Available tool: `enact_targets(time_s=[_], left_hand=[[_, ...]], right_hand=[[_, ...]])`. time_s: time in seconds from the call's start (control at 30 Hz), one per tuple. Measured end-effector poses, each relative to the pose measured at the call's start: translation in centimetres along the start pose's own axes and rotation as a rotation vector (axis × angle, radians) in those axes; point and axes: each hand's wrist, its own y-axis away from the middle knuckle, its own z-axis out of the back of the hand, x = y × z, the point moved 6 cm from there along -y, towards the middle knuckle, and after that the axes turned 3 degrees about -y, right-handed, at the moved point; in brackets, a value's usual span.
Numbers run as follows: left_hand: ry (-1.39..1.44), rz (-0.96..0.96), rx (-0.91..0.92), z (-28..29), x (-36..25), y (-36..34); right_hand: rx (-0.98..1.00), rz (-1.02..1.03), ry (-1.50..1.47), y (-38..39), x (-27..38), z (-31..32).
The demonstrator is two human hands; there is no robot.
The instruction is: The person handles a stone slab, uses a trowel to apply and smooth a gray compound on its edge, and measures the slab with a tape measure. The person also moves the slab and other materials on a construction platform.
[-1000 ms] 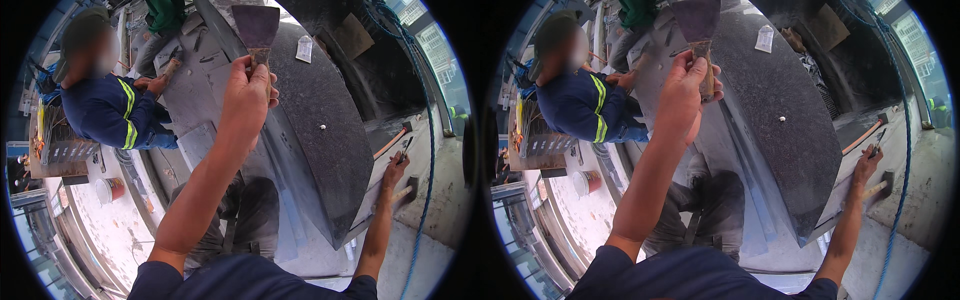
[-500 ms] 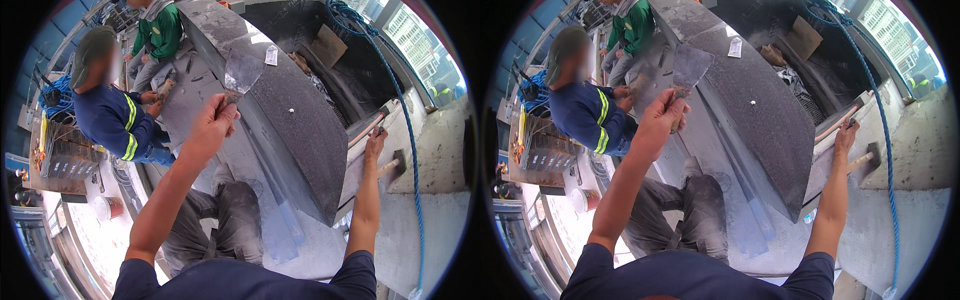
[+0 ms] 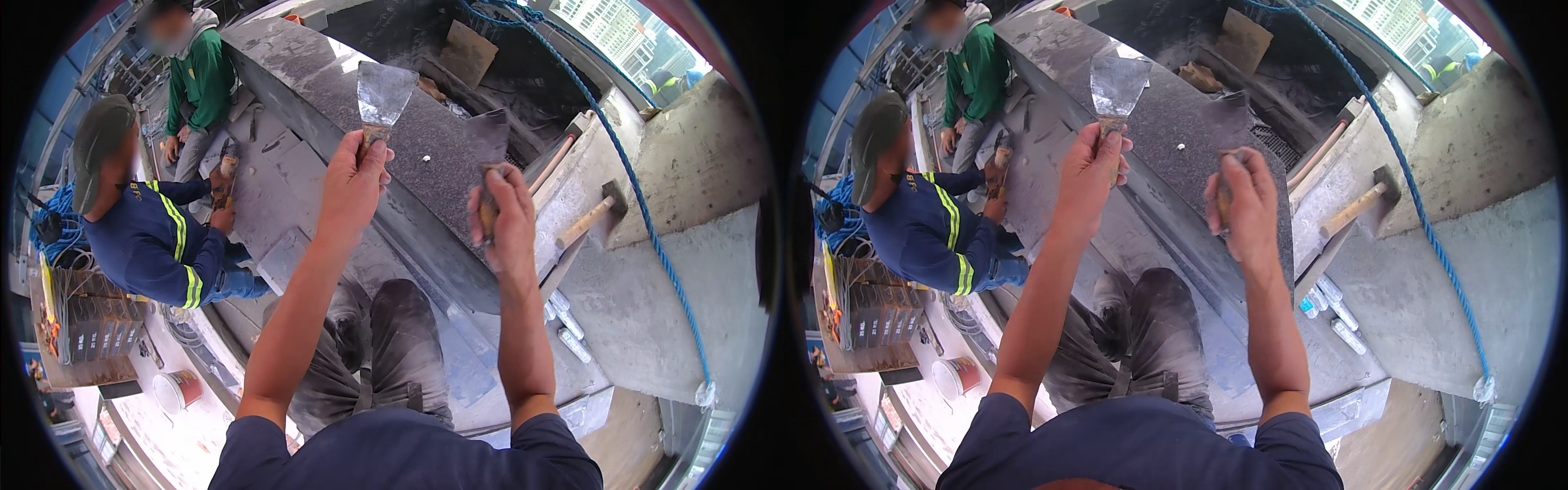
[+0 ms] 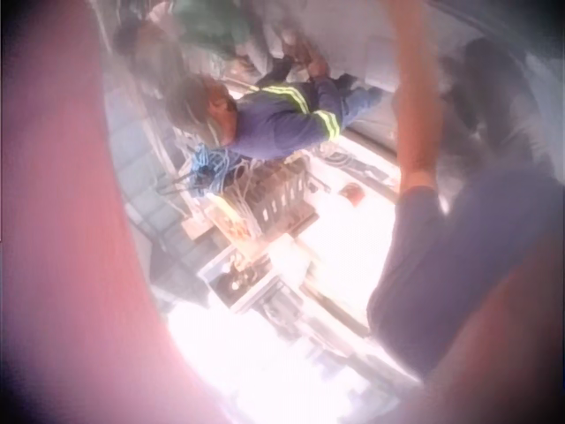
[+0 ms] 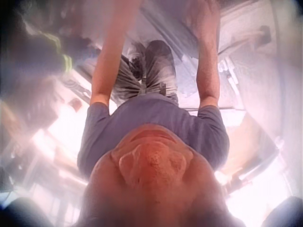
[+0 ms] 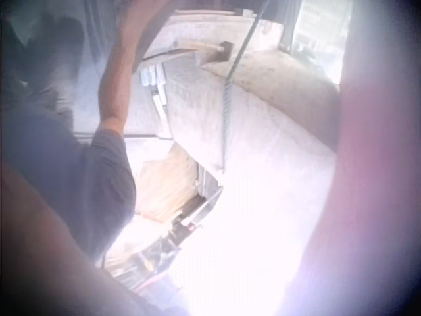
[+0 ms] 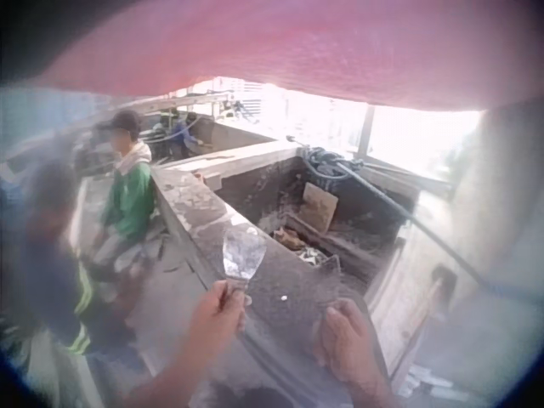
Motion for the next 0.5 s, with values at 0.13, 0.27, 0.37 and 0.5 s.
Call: enact_targets(time_s=[0.13, 0.27, 0.37, 0.5], left_hand=[[-0.173, -0.084, -0.010, -0.2, 1.0, -0.4], [-0.276, -0.118, 0.004, 0.4, 1.7, -0.1], [-0.351, -0.259, 0.036, 1.0, 1.4, 0.0], [-0.387, -0.201, 0.108, 1.3, 2.1, -0.1]], right_hand=[[0.040, -0.140, -0.123, 2.6, -2.8, -7.3], [0.015, -0.143, -0.125, 1.1, -3.5, -9.0], [0.016, -0.108, -0.117, 0.3, -3.5, -8.8], [-0.005, -0.098, -0.114, 0.6, -3.5, -8.4]])
